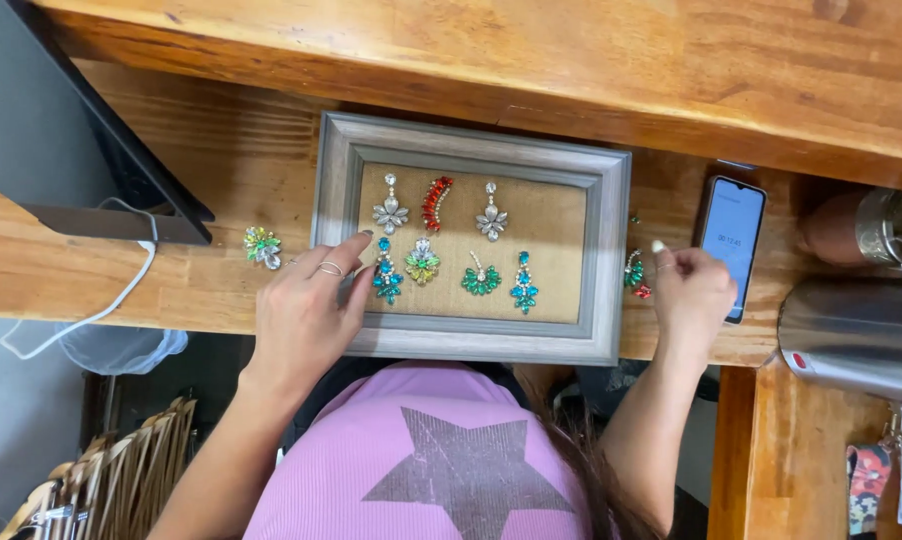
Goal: Arranging various pieces of colorful jewelry, including earrings and brooches, inside a small silver picture frame on a wooden table.
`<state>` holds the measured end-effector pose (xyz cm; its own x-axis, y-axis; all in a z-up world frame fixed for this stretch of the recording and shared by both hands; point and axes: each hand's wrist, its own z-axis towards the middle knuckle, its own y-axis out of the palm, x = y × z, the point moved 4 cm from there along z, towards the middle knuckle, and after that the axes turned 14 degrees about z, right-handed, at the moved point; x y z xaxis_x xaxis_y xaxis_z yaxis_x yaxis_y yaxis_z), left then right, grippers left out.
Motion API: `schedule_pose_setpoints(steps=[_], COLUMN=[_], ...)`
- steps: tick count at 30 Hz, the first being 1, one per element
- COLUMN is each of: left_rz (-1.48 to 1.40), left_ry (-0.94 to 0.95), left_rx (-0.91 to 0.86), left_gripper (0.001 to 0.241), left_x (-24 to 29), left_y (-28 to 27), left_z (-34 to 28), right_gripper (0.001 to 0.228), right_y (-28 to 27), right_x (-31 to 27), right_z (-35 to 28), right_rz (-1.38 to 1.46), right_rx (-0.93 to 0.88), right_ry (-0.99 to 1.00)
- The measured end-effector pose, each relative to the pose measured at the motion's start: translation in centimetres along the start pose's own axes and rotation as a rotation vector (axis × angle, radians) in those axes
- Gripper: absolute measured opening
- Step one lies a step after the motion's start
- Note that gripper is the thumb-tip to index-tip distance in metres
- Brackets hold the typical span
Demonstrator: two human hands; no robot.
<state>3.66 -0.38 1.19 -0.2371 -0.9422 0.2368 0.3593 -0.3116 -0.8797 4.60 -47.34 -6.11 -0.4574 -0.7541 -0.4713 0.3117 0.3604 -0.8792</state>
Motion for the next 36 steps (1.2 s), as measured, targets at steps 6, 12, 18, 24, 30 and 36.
schedule_pose_setpoints(steps=[6,12,18,24,30,36], left_rz=[-0.011,0.022,0.015,0.043,0.062,0.045], left_ry=[0.002,-0.034,-0.008,-0.024,-0.039,-0.045], left_rx=[0.008,0.009,-0.107,-0.012,-0.020,-0.028], left_gripper=[0.030,0.029,0.031,0.032,0.030,0.029], left_x=[0.4,-0.3,0.0,0.1,0.0,-0.6], left_y=[-0.4,-0.4,-0.9,-0.7,-1.1,-0.5], left_z=[0.0,-1.2,-1.5,-2.0,-2.6,-3.1], right_gripper=[0.029,0.030,0.014,0.010,0.012,0.014], right_y=[4.5,4.2,-3.4,-1.9,3.1,5.6], right_x=[2.5,3.9,-6.3,-12.4,-15.3,-14.8], right_z=[1.4,2.2,-2.0,-2.4,-1.0,-0.6], right_rz=[-0.222,0.158,0.626,0.674,0.362,0.290], right_rx=[-0.102,-0.072,-0.038,-0.369,-0.473,-0.365], right_ry=[0.114,0.130,-0.201,-0.352,-0.324,-0.469])
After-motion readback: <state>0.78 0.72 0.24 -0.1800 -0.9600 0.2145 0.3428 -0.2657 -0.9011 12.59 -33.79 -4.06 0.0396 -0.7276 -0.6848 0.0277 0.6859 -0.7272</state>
